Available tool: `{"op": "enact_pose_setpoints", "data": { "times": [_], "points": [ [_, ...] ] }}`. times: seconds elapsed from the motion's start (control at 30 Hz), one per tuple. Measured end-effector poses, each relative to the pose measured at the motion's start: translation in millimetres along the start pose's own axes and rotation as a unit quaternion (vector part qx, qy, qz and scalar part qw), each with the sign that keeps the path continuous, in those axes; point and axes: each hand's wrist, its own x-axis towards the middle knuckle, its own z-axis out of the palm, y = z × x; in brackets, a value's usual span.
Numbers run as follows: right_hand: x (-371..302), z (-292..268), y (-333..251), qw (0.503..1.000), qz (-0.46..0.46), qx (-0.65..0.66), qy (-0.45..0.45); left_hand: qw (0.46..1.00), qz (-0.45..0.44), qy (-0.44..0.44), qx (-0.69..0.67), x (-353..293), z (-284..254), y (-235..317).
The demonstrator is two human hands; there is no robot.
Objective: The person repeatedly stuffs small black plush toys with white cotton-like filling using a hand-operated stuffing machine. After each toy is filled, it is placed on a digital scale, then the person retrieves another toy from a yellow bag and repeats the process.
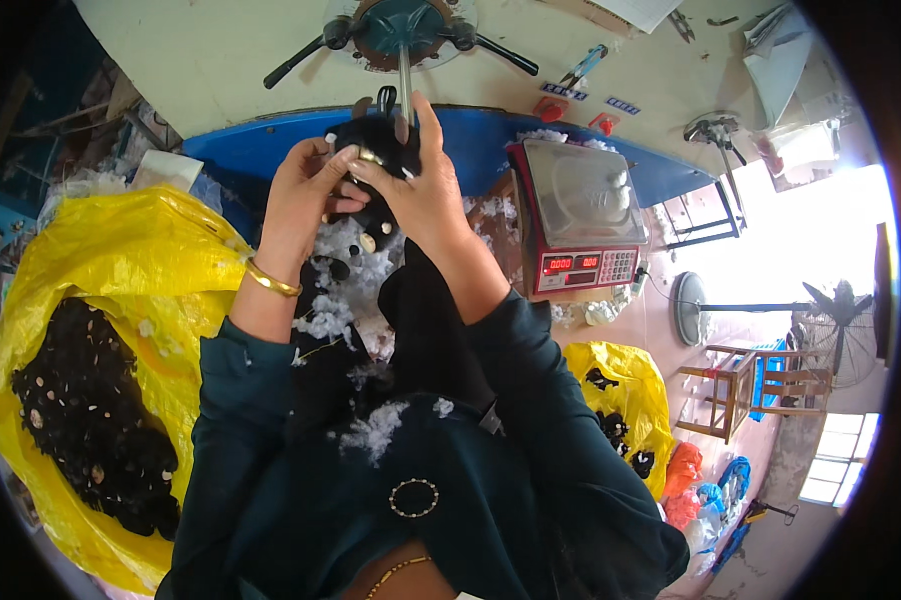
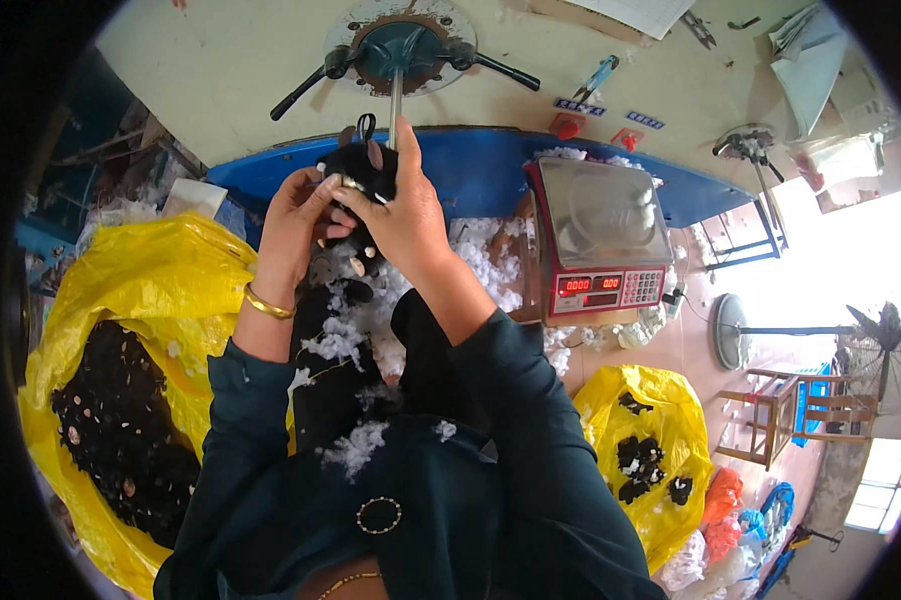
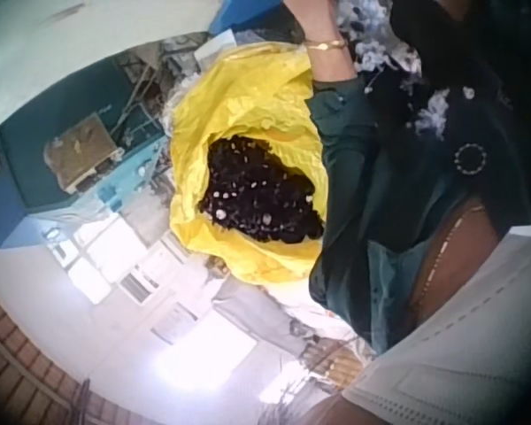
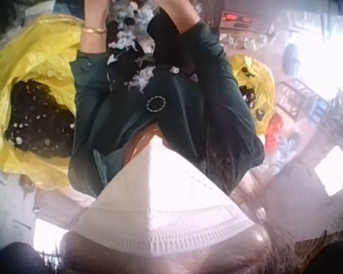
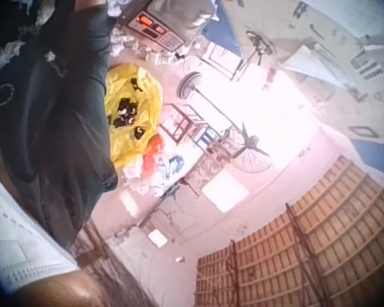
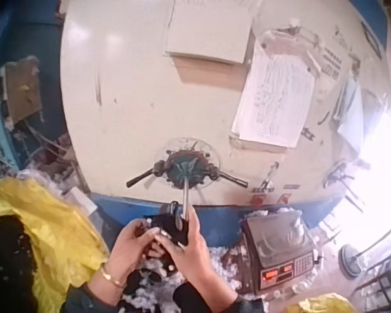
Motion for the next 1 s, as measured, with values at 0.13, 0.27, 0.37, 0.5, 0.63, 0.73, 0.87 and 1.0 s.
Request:
{"op": "enact_pose_setpoints", "data": {
  "times": [0.13, 0.27, 0.37, 0.5, 0.63, 0.73, 0.87, 1.0],
  "points": [
    [-17, -15, 4, 0.998, -0.017, 0.040, -0.039, 0.999, -0.030, -0.028, -0.016, -20, 6, -1],
    [-32, -58, 10, 0.987, -0.059, -0.031, -0.144, 0.998, -0.052, -0.034, 0.010, -57, -14, -2],
    [-21, -137, 53, 0.973, 0.124, -0.144, -0.134, 0.979, 0.072, 0.144, 0.125, -84, -91, -10],
    [-5, -278, 182, 0.948, 0.273, -0.161, 0.013, 0.839, 0.132, 0.423, 0.316, -131, -313, -51],
    [-4, -328, 204, 0.872, 0.451, -0.147, 0.119, 0.485, -0.092, 0.531, 0.689, -211, -440, -53],
    [-20, -338, 193, 0.877, 0.440, -0.121, 0.150, 0.473, -0.253, 0.483, 0.692, -235, -491, -88],
    [-61, -344, 195, 0.863, 0.458, -0.054, 0.207, 0.399, -0.313, 0.405, 0.761, -231, -498, -108],
    [-99, -402, 195, 0.844, 0.467, 0.017, 0.263, 0.382, -0.345, 0.467, 0.720, -188, -422, -82]
  ]
}}
